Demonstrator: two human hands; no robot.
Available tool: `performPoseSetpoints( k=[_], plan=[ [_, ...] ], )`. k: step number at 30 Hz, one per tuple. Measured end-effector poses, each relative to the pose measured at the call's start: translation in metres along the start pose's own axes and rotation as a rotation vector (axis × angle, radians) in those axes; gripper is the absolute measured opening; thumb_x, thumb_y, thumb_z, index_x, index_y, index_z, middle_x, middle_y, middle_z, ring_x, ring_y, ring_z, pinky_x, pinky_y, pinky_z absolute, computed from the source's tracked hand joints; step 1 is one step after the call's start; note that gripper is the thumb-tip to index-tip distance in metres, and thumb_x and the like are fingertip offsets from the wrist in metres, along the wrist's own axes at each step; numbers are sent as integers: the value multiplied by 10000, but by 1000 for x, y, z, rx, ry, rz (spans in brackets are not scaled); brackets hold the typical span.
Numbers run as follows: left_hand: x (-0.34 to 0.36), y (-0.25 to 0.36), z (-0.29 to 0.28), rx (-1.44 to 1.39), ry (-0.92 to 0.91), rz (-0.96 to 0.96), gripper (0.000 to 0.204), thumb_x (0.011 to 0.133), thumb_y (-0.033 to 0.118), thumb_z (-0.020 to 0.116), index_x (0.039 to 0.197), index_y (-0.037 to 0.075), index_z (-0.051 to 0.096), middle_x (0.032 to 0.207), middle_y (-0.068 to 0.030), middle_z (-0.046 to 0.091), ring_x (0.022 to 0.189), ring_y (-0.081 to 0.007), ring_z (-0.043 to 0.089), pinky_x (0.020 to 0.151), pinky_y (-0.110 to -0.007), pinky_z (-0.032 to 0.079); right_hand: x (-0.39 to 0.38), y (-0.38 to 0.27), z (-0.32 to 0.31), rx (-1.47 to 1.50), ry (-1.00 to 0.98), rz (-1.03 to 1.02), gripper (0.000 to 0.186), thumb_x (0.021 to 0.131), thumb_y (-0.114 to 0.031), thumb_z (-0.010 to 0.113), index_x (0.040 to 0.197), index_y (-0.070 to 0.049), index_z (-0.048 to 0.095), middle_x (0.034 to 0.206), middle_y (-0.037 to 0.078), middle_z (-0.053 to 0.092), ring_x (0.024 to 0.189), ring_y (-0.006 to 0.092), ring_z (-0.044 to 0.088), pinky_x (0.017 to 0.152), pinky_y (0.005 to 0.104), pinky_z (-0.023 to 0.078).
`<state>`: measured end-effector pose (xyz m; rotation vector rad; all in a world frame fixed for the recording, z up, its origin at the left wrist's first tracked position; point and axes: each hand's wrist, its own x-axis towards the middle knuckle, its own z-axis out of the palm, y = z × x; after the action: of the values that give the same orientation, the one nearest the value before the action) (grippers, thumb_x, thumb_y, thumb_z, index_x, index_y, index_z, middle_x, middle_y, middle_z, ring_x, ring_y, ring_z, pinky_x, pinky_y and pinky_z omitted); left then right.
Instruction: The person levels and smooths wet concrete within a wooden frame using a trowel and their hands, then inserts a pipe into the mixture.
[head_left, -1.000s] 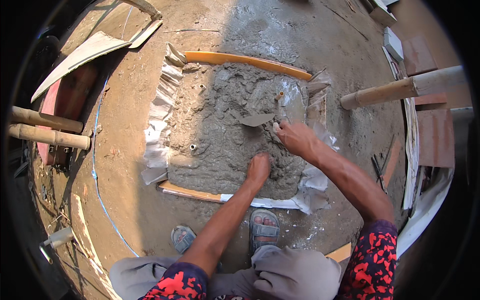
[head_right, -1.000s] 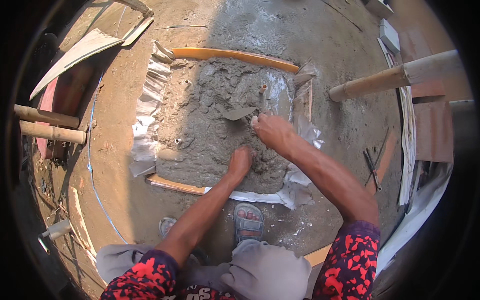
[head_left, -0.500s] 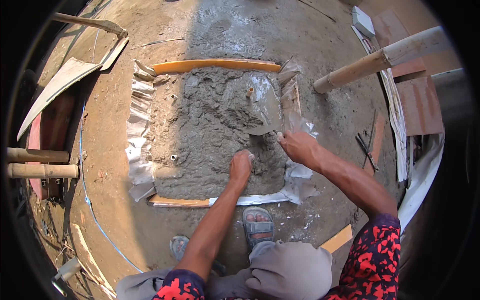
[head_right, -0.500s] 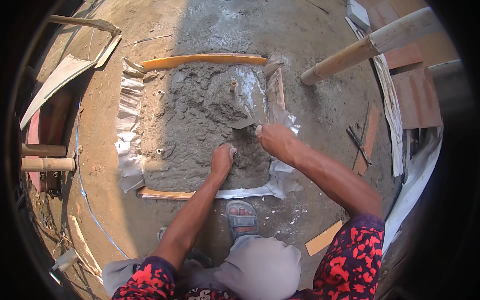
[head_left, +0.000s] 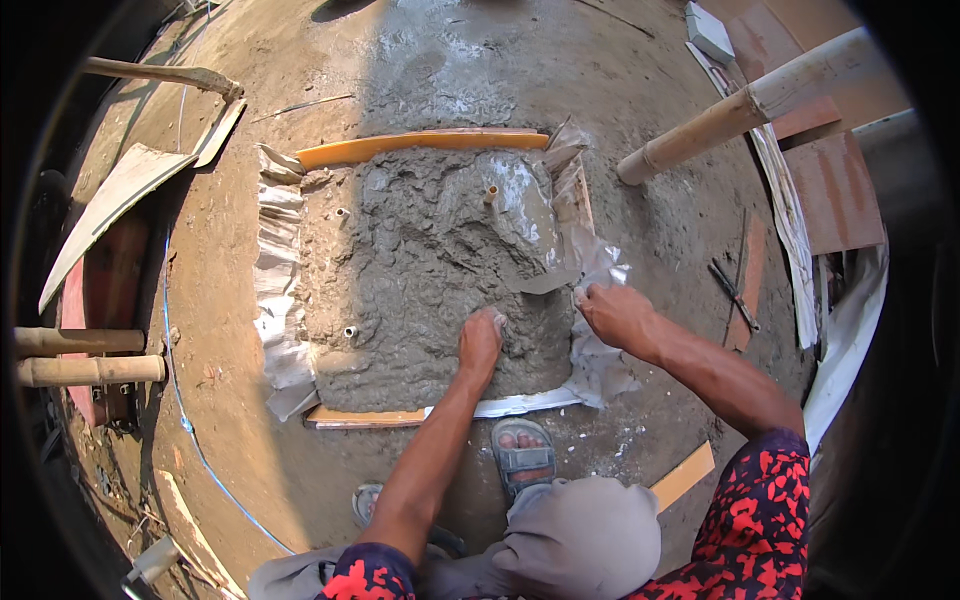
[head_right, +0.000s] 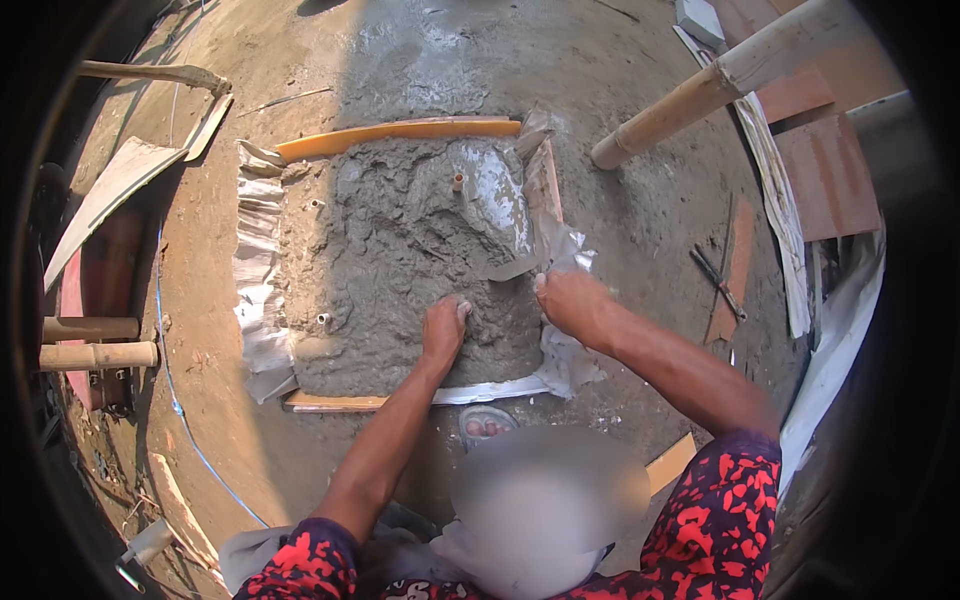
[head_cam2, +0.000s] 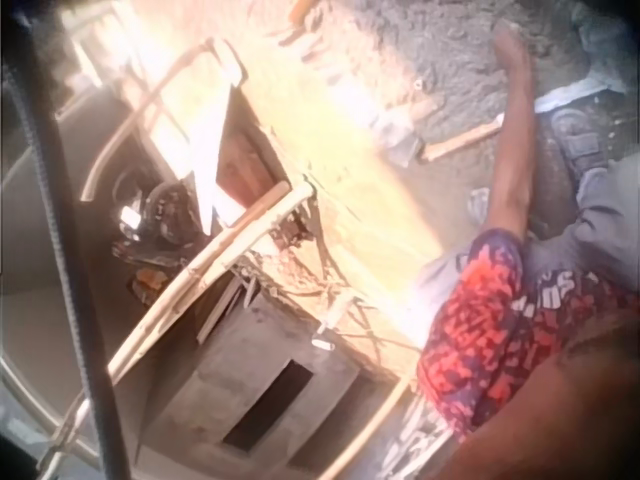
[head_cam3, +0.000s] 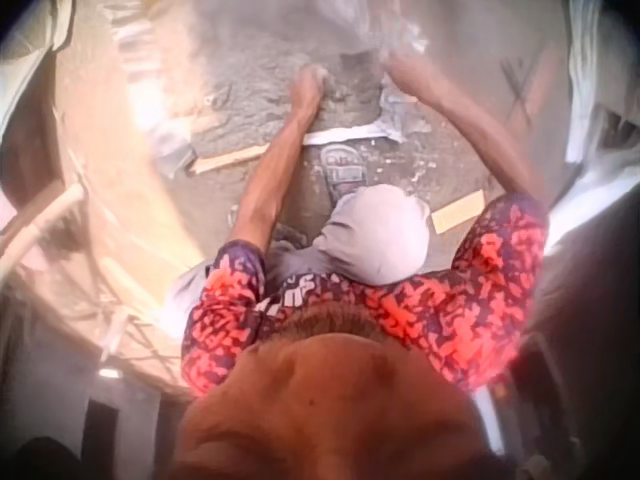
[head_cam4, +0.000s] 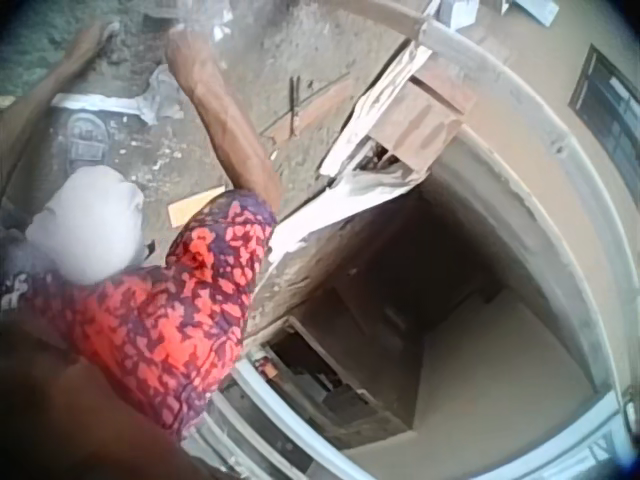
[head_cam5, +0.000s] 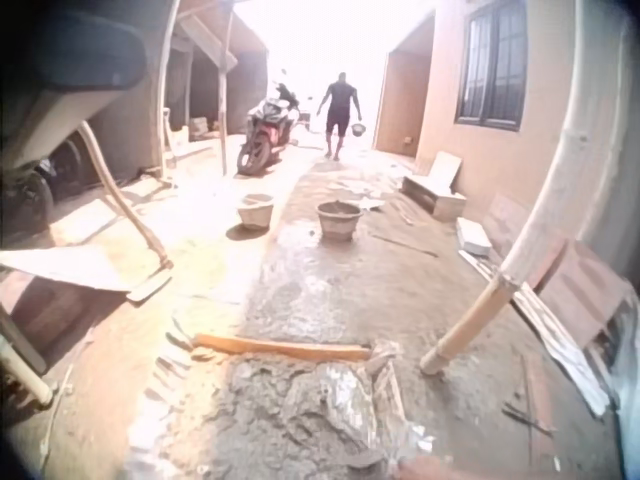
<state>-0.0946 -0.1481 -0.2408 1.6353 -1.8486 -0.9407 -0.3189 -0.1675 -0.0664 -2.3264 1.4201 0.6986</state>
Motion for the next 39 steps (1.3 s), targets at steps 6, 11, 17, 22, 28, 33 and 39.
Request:
performPoseSetpoints(
  k=[6, 11, 17, 22, 28, 33, 39],
  plan=[
    [6, 1, 1, -2, -17, 16, 157, 859, 147, 643, 852, -9, 655, 843, -232, 650, 812, -420, 626, 721, -483, 478, -23, -15, -15, 166, 253, 63, 219, 923, -118, 450, 1009, 1, 612, 973, 184, 608, 809, 357, 660, 700, 481, 536],
    [3, 4, -1, 17, -22, -21, 160, 856, 155, 655, 857, -5, 669, 834, -233, 654, 806, -416, 631, 720, -478, 483, -29, -31, 29, 191, 158, 20, 219, 915, -82, 455, 1069, 8, 582, 950, 195, 595, 759, 395, 640, 668, 497, 525],
    [1, 0, 6, 21, 5, 4, 176, 859, 166, 655, 857, -10, 666, 849, -235, 657, 804, -418, 632, 719, -473, 487, -70, -30, 8, 172, 46, 71, 244, 938, -112, 416, 1069, 30, 565, 902, 228, 600, 779, 401, 650, 675, 511, 527],
    [6, 3, 8, -18, -13, -28, 186, 861, 169, 650, 855, -17, 666, 835, -233, 654, 815, -418, 630, 721, -469, 488, -67, -54, 34, 221, 40, 156, 236, 907, -70, 449, 1071, 76, 536, 901, 242, 608, 765, 395, 656, 650, 488, 538],
    [6, -2, 4, -1, -9, 13, 181, 868, 165, 642, 859, -13, 670, 848, -238, 654, 810, -424, 629, 719, -480, 479, -85, -51, 8, 188, 59, 94, 274, 931, -89, 441, 1101, 97, 550, 882, 238, 616, 727, 378, 662, 601, 466, 539],
    [6, 3, 5, -21, -30, -18, 181, 869, 163, 640, 853, -15, 667, 835, -242, 646, 807, -430, 622, 718, -489, 473, -101, -70, 38, 117, -62, 80, 293, 915, -80, 463, 1124, 109, 546, 898, 234, 618, 733, 360, 672, 602, 449, 547],
    [5, -2, 3, -14, -49, -1, 188, 867, 171, 645, 858, -16, 667, 850, -243, 650, 808, -431, 625, 714, -485, 479, -113, -69, 14, 155, -128, 107, 348, 900, -68, 466, 1182, 126, 523, 951, 242, 619, 737, 353, 677, 608, 452, 552]
  ],
)
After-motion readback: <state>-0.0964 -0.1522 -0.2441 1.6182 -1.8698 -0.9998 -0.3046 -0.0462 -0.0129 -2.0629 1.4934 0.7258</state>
